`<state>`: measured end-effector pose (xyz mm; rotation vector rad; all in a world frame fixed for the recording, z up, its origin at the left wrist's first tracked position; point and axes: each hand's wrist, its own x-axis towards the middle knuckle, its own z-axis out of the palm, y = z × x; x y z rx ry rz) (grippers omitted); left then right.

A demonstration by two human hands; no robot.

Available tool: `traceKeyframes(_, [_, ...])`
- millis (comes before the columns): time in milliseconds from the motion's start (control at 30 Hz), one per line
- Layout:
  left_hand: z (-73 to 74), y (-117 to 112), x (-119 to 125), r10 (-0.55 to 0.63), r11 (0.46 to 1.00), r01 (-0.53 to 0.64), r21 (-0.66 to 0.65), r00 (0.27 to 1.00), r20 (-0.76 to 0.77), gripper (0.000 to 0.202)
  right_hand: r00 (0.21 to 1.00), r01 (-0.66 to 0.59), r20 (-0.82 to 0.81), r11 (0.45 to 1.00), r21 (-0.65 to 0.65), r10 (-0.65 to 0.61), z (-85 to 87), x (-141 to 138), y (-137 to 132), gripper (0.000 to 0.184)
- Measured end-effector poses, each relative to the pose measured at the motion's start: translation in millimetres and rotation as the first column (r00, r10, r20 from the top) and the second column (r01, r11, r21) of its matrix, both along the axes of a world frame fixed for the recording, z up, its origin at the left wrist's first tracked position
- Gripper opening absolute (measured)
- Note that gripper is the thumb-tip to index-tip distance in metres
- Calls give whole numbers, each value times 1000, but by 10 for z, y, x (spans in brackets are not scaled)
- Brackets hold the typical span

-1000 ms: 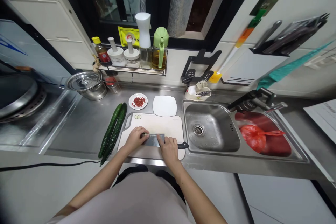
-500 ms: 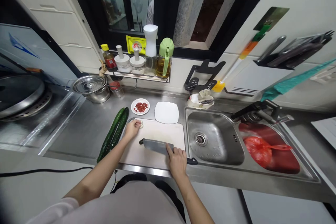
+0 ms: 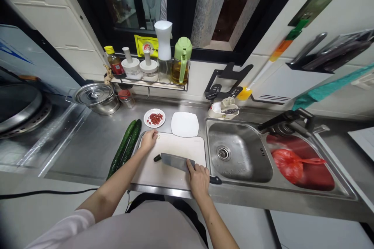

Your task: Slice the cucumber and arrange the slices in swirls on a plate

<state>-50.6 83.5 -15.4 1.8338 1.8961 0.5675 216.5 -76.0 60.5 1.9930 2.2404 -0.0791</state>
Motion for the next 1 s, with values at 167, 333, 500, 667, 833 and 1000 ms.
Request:
traceKeyframes(167, [38,-14,8,34,999,-36,-24,997,-62,20,1000,3,-16,1000,5,-3,-11,-6,36,45])
traceKeyframes(333, [92,-47,25,121,989,-133,-71,981,-154,15,1000,6,-30,1000,-4,-6,-20,-26,64,47])
traceKeyframes(500, [147,-64,45,114,986,-134,-100,976,-186,18,997,35,-67,999,-34,-37,5,-36,75,47])
traceKeyframes(667, [154,-67,-8,171,980,-177,-86,982,-79,20,968,158,-182,985,-76,-170,6,-26,72,44])
traceKeyframes(833, [136,-287,-144,306,944,-323,75,935,178,25,885,245,-379,963,-115,-270,-28,-49,91,41])
traceKeyframes(1000, [120,-868,-118,237,951,-285,117,920,313,24,847,243,-429,946,-212,-314,-5,-148,151,41])
